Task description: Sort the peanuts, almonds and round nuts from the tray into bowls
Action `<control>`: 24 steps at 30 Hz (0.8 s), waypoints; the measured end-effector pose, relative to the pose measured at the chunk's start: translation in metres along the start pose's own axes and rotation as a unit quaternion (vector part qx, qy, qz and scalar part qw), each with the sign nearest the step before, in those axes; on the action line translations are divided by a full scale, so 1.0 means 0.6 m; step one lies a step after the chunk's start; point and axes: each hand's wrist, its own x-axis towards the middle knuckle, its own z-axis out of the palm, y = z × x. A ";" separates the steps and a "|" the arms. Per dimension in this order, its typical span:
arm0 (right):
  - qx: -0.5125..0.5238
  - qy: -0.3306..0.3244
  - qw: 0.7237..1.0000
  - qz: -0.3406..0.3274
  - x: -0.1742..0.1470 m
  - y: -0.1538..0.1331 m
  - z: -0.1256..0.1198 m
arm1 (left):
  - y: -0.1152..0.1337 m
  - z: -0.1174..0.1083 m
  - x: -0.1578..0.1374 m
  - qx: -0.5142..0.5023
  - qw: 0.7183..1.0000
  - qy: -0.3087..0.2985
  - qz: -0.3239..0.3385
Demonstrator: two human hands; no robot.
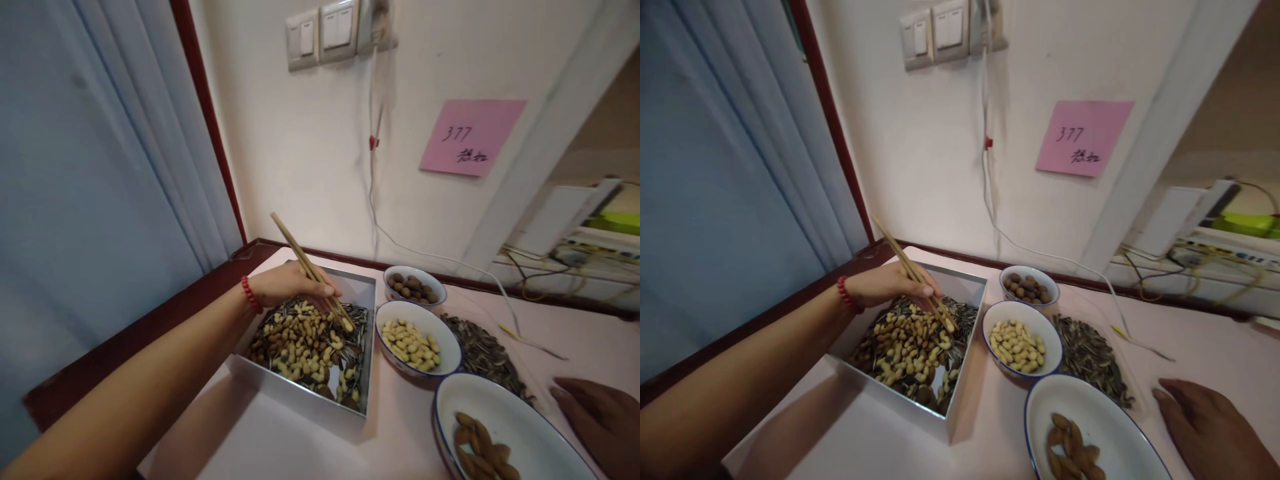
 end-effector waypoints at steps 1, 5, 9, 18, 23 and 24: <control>0.004 -0.006 1.000 -0.005 -0.001 -0.011 -0.006 | 0.012 -0.002 0.000 -0.007 1.000 0.016 0.013; 0.009 0.008 1.000 0.012 -0.002 -0.037 -0.019 | 0.065 0.020 0.019 -0.020 0.997 0.040 0.057; 0.015 0.017 1.000 0.014 -0.003 -0.039 -0.017 | 0.095 0.085 0.067 0.002 0.996 0.046 0.072; 0.014 0.025 1.000 0.006 -0.005 -0.044 -0.019 | 0.083 0.138 0.105 0.044 0.992 0.073 0.090; 0.016 0.020 1.000 0.005 -0.002 -0.043 -0.021 | 0.089 0.075 0.035 0.040 0.986 0.134 0.089; 0.017 0.020 1.000 0.006 -0.002 -0.041 -0.020 | 0.084 0.061 0.023 0.044 0.986 0.135 0.083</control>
